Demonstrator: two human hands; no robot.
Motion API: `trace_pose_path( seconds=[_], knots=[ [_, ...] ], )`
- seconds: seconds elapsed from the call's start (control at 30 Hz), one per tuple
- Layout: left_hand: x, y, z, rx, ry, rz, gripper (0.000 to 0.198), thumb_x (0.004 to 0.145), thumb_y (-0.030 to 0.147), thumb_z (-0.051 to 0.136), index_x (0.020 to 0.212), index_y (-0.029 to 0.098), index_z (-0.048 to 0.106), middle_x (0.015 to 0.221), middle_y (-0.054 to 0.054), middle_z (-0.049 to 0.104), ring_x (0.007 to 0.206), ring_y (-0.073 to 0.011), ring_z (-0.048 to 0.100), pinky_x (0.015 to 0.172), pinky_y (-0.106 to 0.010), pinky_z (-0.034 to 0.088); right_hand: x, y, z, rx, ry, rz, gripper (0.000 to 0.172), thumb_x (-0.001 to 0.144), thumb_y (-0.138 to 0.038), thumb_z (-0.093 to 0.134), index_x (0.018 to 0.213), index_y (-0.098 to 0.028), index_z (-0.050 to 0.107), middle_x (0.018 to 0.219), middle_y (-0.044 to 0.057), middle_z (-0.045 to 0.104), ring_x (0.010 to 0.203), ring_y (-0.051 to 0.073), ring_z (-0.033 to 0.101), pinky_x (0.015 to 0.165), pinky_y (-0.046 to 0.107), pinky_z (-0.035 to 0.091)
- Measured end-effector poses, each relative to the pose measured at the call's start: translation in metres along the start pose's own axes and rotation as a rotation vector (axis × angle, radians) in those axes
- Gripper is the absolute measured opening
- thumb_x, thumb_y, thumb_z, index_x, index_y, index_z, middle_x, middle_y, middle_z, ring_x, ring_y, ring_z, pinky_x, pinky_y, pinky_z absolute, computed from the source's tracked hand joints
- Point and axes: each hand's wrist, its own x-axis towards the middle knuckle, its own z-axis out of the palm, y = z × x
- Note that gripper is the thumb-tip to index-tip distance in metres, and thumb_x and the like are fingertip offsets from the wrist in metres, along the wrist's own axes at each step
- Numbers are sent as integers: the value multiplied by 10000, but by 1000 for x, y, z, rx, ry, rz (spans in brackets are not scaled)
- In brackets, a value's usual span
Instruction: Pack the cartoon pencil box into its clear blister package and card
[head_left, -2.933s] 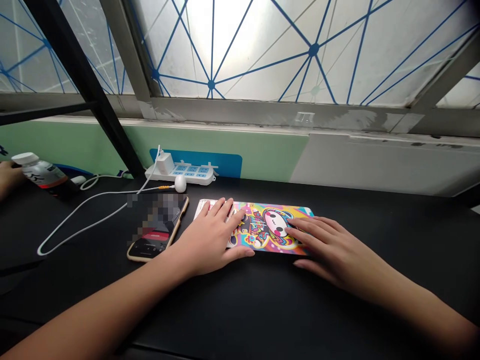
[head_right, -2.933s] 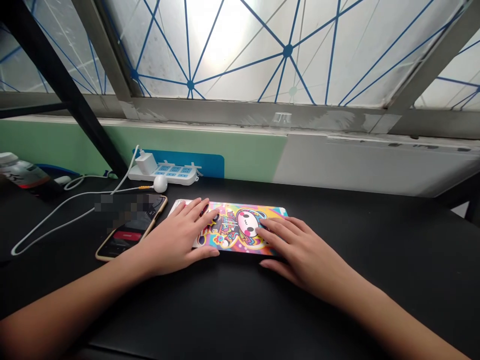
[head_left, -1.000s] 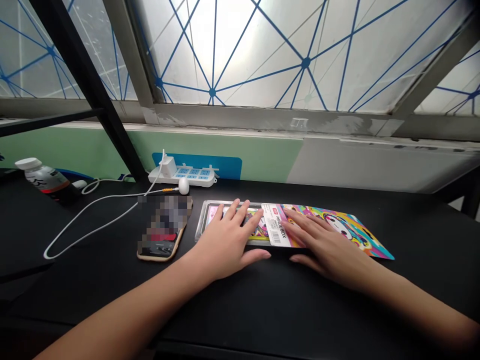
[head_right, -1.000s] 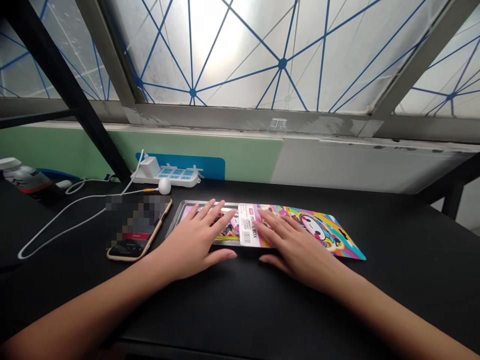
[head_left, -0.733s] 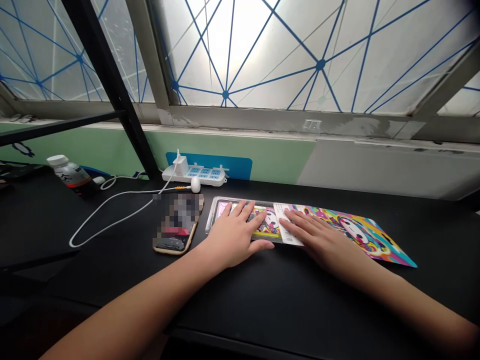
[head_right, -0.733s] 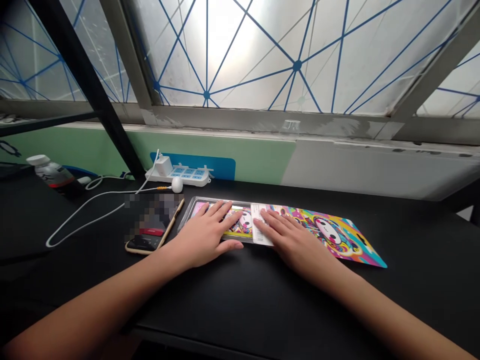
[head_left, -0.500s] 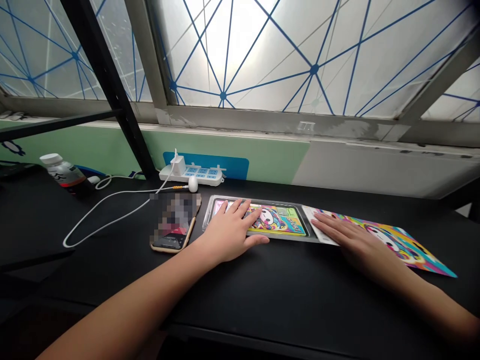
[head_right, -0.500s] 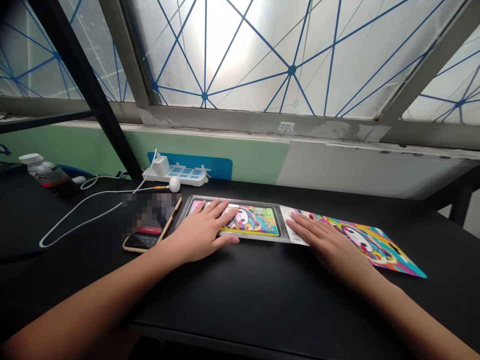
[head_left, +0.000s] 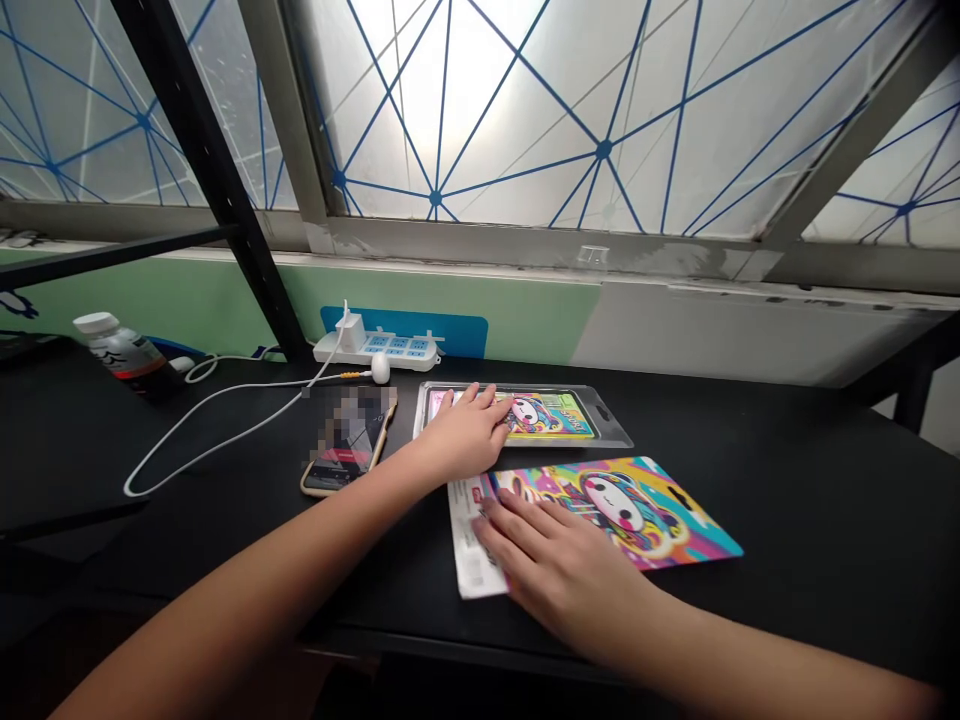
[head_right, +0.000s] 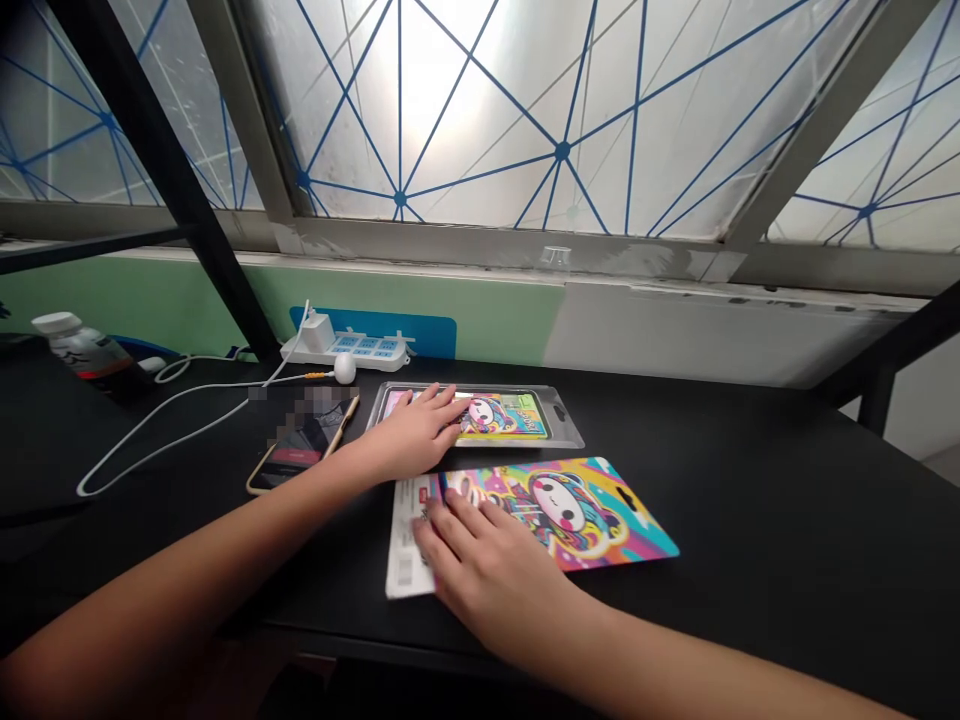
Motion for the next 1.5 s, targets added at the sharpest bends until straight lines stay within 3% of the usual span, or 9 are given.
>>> trace_pose_path(
  seconds=[0.1, 0.23, 0.77, 0.9, 1.03, 1.2, 1.37, 1.43, 1.5],
  knots=[
    [-2, 2, 6, 16, 39, 8, 533, 1061, 360, 284, 1561, 214, 396, 1664, -121, 305, 1548, -352, 222, 1193, -634, 242, 34, 11, 13, 160, -34, 42, 387, 1003, -330, 534, 1310, -122, 643, 1334, 185, 681, 1260, 348, 616, 1024, 503, 510],
    [-2, 0, 12, 52, 92, 33, 522, 1064, 353, 287, 1551, 218, 416, 1650, -110, 347, 1536, -352, 258, 1194, -623, 259, 55, 29, 18, 397, -33, 103, 269, 979, -170, 488, 1114, -169, 721, 1152, 100, 757, 1100, 258, 675, 1020, 431, 497],
    [-3, 8, 8, 124, 181, 87, 434, 1072, 360, 324, 1404, 198, 551, 1546, -130, 507, 1468, -350, 393, 1163, -632, 314, 53, 35, 7, 596, -185, 144, 216, 945, -251, 586, 1113, -167, 692, 1201, 122, 734, 1158, 281, 654, 1059, 434, 474],
    [-15, -7, -8, 221, 227, -132, 762, 943, 675, 479, 1549, 219, 403, 1680, -191, 235, 1540, -470, 141, 1065, -793, 288, 51, 37, 8, 565, -190, 120, 434, 990, -318, 525, 1391, -168, 589, 1522, 146, 537, 1442, 305, 437, 1202, 511, 329],
    [-20, -33, -16, 81, 47, -367, 1055, 842, 889, 335, 1621, 183, 244, 1690, -254, 76, 1522, -540, 100, 963, -834, 345, 50, 38, 8, 532, -237, 130, 542, 1018, -385, 466, 1513, -164, 483, 1620, 115, 405, 1530, 299, 282, 1254, 518, 235],
    [-17, -32, -8, 201, 151, -254, 893, 932, 763, 381, 1589, 161, 329, 1672, -249, 197, 1542, -472, 134, 1100, -752, 269, 49, 36, 10, 486, -158, 93, 473, 1026, -383, 469, 1450, -189, 551, 1556, 94, 510, 1485, 275, 381, 1232, 483, 303],
    [-15, -21, 2, 209, 120, -15, 514, 1080, 399, 304, 1526, 177, 429, 1628, -196, 362, 1518, -379, 297, 1162, -598, 315, 46, 57, 2, 352, 139, -6, 260, 1005, -229, 471, 1040, -182, 725, 1075, 90, 775, 1010, 218, 702, 950, 401, 543],
    [-15, -23, 4, 177, 95, -3, 509, 1087, 414, 284, 1512, 187, 444, 1624, -200, 368, 1509, -395, 310, 1159, -611, 312, 41, 81, -6, 243, 209, 92, 236, 995, -248, 494, 1013, -192, 723, 1007, 96, 770, 969, 247, 695, 905, 443, 549],
    [-14, -27, 4, 151, 94, 5, 522, 1081, 458, 301, 1509, 198, 447, 1625, -199, 365, 1505, -401, 314, 1159, -611, 310, 36, 111, -13, 166, 141, 271, 280, 1001, -343, 504, 1103, -185, 711, 1116, 136, 740, 1042, 300, 668, 910, 504, 541]
  ],
)
